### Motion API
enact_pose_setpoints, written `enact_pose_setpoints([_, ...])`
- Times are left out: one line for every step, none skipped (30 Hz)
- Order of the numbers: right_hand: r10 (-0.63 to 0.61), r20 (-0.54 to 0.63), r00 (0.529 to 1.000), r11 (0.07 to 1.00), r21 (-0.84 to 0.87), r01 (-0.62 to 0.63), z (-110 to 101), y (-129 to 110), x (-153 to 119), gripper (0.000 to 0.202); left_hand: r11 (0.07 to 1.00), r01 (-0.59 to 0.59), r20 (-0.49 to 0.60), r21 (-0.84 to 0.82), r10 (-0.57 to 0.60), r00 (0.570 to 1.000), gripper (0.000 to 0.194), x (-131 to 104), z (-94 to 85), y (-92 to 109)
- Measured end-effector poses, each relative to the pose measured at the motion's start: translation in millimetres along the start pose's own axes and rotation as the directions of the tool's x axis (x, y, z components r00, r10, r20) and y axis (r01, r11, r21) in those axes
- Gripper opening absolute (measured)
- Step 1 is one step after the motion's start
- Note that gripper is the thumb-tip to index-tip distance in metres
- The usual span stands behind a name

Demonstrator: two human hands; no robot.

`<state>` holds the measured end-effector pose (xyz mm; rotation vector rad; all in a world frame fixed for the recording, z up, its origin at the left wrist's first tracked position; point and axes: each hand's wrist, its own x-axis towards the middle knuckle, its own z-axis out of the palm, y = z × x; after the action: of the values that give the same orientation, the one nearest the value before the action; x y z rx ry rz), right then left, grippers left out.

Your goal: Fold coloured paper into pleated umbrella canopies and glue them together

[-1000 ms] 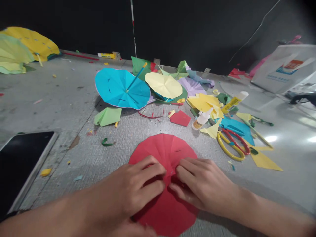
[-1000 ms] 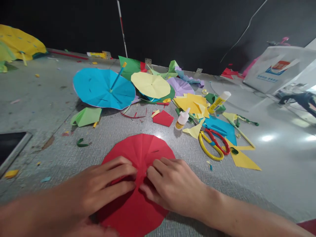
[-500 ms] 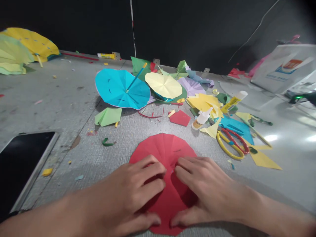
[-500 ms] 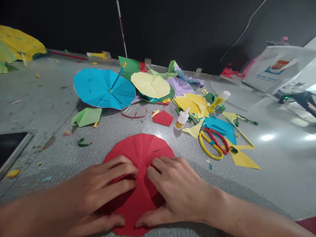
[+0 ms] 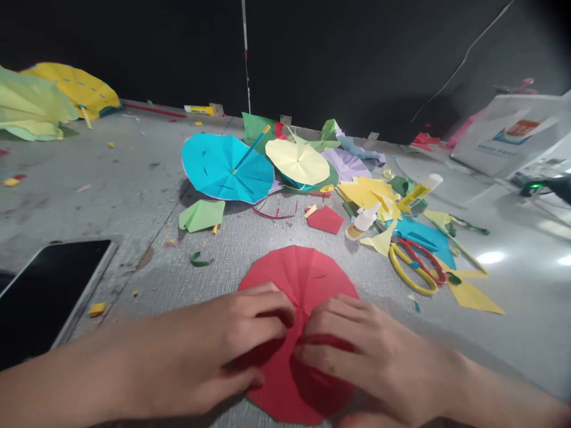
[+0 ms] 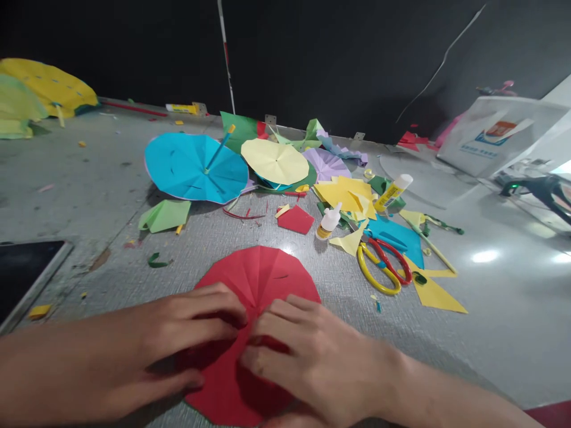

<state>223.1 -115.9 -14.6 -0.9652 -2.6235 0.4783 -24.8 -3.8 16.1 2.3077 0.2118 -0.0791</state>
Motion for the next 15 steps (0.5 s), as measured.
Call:
enact_pose_setpoints([-0.022,0.032,0.999,1.000,-0.016,0.023,1,-1,1,0.061,1.000,0.008,-0.003,-0.020,-0.008,1.000,0.046,0,-1.8,-1])
enact_pose_setpoints([-0.022,0.066,0.998,0.999,-0.043,0.025,2,-2,2,0.064,0.999,0.010,-0.016,-0.032,-0.011,1.000,0.046,0,-2.7,-3])
enact_pose_setpoints([-0.007,0.100,0.995,0.997,-0.074,0.015,4,-3,2,0.067,0.999,0.008,-0.036,-0.037,-0.009,0.999,0.044,0,-2.8,-4])
enact_pose_setpoints([0.014,0.129,0.992,0.995,-0.100,-0.001,5,-4,2,0.070,0.999,0.002,-0.061,-0.035,-0.004,0.998,0.041,0,-2.3,-5])
enact_pose_setpoints([0.032,0.154,0.988,0.993,-0.115,-0.014,6,-5,1,0.073,1.000,-0.006,-0.083,-0.029,0.004,0.997,0.038,0,-1.5,-6])
enact_pose_setpoints([0.046,0.175,0.983,0.993,-0.117,-0.025,6,-6,0,0.075,1.000,-0.017,-0.095,-0.025,0.014,0.995,0.036,0,-0.5,-6])
enact_pose_setpoints([0.059,0.194,0.979,0.993,-0.110,-0.038,6,-6,-1,0.076,0.999,-0.027,-0.100,-0.023,0.025,0.995,0.035,-1,0.4,-7])
enact_pose_setpoints([0.071,0.213,0.975,0.994,-0.101,-0.050,5,-7,-1,0.075,0.999,-0.035,-0.101,-0.022,0.032,0.994,0.035,-1,1.2,-7])
enact_pose_setpoints([0.075,0.229,0.971,0.994,-0.092,-0.056,3,-8,-2,0.073,0.999,-0.036,-0.098,-0.022,0.034,0.995,0.036,-1,1.8,-7])
enact_pose_setpoints([0.077,0.243,0.967,0.995,-0.088,-0.057,1,-9,-2,0.071,0.999,-0.037,-0.097,-0.023,0.035,0.995,0.037,-1,2.2,-7])
enact_pose_setpoints([0.078,0.258,0.963,0.994,-0.088,-0.057,-2,-9,-2,0.069,0.999,-0.038,-0.098,-0.022,0.036,0.995,0.038,0,2.4,-7])
enact_pose_setpoints([0.078,0.270,0.960,0.994,-0.092,-0.055,-5,-10,-1,0.066,0.999,-0.037,-0.100,-0.021,0.034,0.994,0.037,0,2.4,-7])
enact_pose_setpoints([0.076,0.277,0.958,0.994,-0.098,-0.050,-7,-11,0,0.064,0.999,-0.034,-0.101,-0.021,0.031,0.994,0.035,1,2.5,-7])
enact_pose_setpoints([0.073,0.283,0.956,0.994,-0.103,-0.046,-9,-13,1,0.062,0.999,-0.030,-0.103,-0.020,0.028,0.994,0.033,1,2.5,-7])
enact_pose_setpoints([0.070,0.289,0.955,0.993,-0.110,-0.039,-11,-14,1,0.060,1.000,-0.026,-0.104,-0.018,0.024,0.994,0.032,1,2.7,-6])
